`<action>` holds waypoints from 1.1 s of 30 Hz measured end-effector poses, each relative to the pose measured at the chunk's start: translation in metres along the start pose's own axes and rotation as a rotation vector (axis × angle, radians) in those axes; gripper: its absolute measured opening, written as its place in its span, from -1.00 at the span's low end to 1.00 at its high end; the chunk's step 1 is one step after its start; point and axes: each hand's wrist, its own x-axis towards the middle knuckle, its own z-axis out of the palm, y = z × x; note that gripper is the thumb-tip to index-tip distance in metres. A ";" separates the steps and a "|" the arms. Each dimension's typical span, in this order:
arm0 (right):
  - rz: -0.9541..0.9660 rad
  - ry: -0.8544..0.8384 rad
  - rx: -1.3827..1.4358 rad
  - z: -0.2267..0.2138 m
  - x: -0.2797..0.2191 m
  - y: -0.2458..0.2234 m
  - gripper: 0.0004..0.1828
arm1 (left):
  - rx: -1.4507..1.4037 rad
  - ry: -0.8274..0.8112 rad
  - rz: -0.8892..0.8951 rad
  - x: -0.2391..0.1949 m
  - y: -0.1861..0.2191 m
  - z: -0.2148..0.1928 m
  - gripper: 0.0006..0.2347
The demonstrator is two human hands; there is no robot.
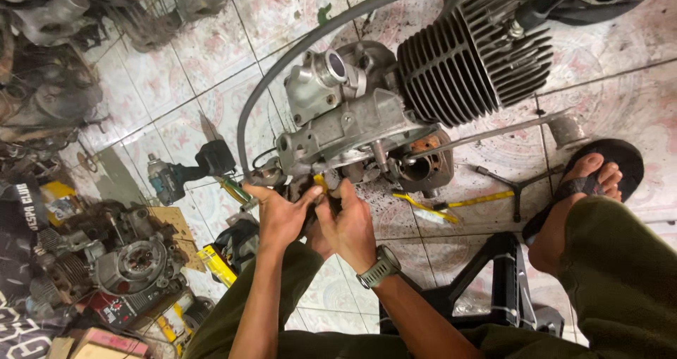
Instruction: The person cleans a motorcycle engine block placed on the floor using a yellow-handled brush and a rag. They scrub various parts of the engine casing and fins, then wipe the surfaces with the cloth to remove debris.
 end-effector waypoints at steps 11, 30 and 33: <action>-0.032 0.016 0.002 0.002 -0.002 0.009 -0.84 | -0.049 0.032 0.008 -0.012 0.014 -0.003 -0.07; -0.045 0.008 0.002 0.002 0.003 0.011 -0.86 | -0.012 0.039 0.049 0.004 -0.003 0.004 0.08; -0.052 -0.003 0.004 0.005 0.000 0.018 -0.86 | -0.021 0.016 0.017 0.009 -0.020 0.006 0.04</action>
